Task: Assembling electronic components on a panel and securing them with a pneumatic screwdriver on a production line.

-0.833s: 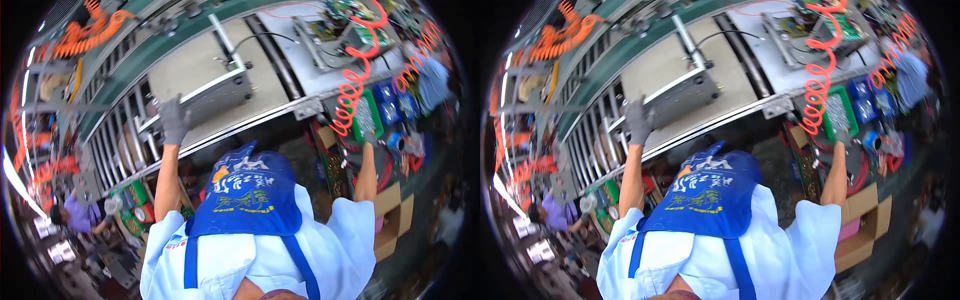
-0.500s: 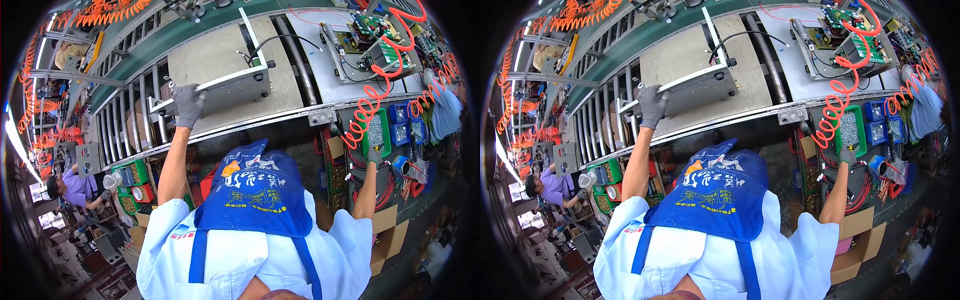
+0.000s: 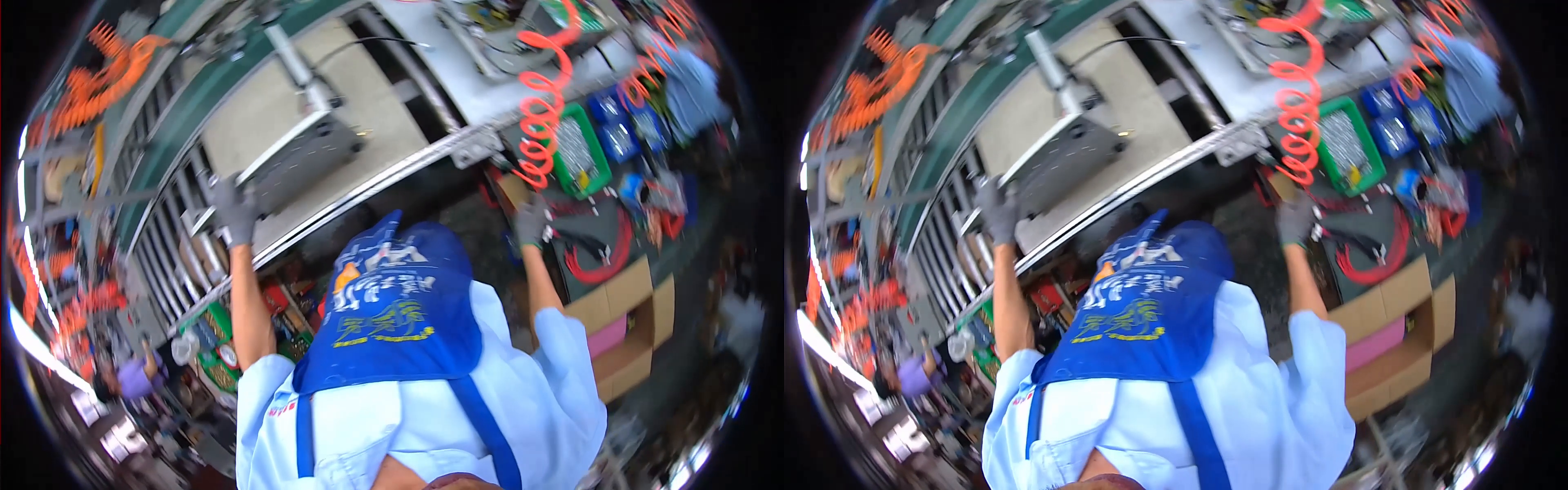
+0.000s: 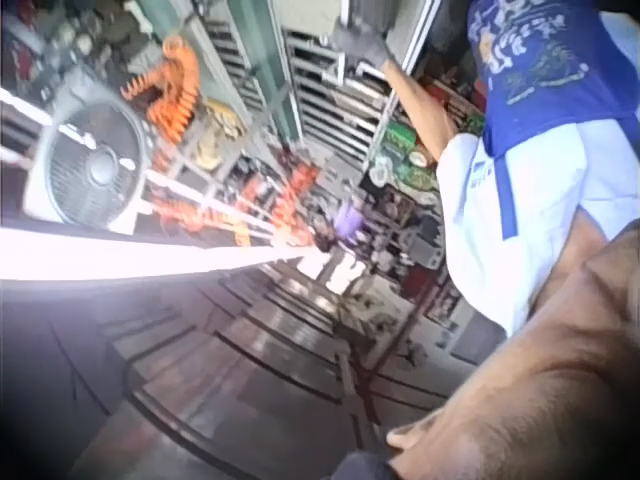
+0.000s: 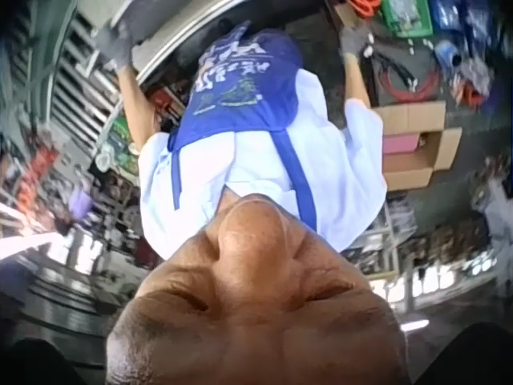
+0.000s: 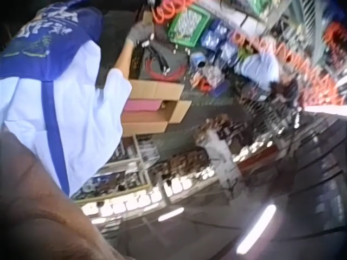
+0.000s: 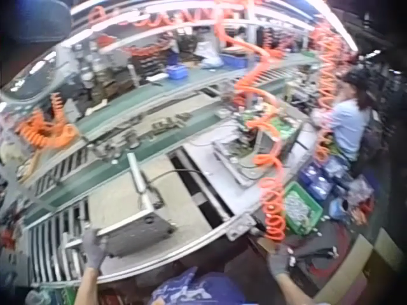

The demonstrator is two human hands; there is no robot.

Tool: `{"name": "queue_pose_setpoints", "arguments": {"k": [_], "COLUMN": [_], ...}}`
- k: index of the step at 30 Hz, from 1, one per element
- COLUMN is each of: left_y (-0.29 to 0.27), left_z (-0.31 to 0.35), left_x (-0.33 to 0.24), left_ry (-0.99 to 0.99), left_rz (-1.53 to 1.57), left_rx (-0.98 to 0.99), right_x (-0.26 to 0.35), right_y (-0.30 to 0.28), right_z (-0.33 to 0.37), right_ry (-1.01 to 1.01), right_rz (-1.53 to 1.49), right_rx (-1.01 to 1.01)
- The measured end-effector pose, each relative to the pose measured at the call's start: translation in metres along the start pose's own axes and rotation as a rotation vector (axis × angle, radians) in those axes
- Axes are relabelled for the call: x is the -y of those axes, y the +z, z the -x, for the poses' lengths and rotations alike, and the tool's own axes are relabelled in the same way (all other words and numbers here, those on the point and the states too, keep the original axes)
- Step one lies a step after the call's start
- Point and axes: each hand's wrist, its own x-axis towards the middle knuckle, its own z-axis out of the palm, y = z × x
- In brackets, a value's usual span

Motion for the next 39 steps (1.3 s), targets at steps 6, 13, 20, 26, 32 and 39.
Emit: {"name": "queue_pose_setpoints", "arguments": {"k": [6, 13, 20, 26, 32, 39], "left_y": [0.010, 0.022, 0.029, 0.032, 0.028, 0.033], "left_z": [0.002, 0.001, 0.006, 0.014, 0.017, 0.021], "left_x": [0.003, 0.021, 0.031, 0.043, 0.044, 0.042], "left_ry": [-0.071, -0.081, -0.240, -0.309, -0.351, -0.350], "left_rz": [0.002, -0.051, -0.046, 0.026, 0.030, 0.135], "left_rx": [0.137, 0.283, 0.358, 0.312, 0.317, 0.245], "right_x": [-0.043, -0.098, -0.157, -0.208, -0.222, -0.215], "right_y": [0.045, 0.099, 0.183, 0.230, 0.220, 0.205], "right_z": [0.030, -0.018, -0.071, -0.061, -0.052, -0.065], "right_ry": [0.355, 0.371, 0.234, 0.292, 0.303, 0.282], "right_rz": [0.416, 0.561, 0.574, 0.683, 0.731, 0.576], "right_rx": [0.762, 0.688, 0.656, 0.781, 0.821, 0.791]}}
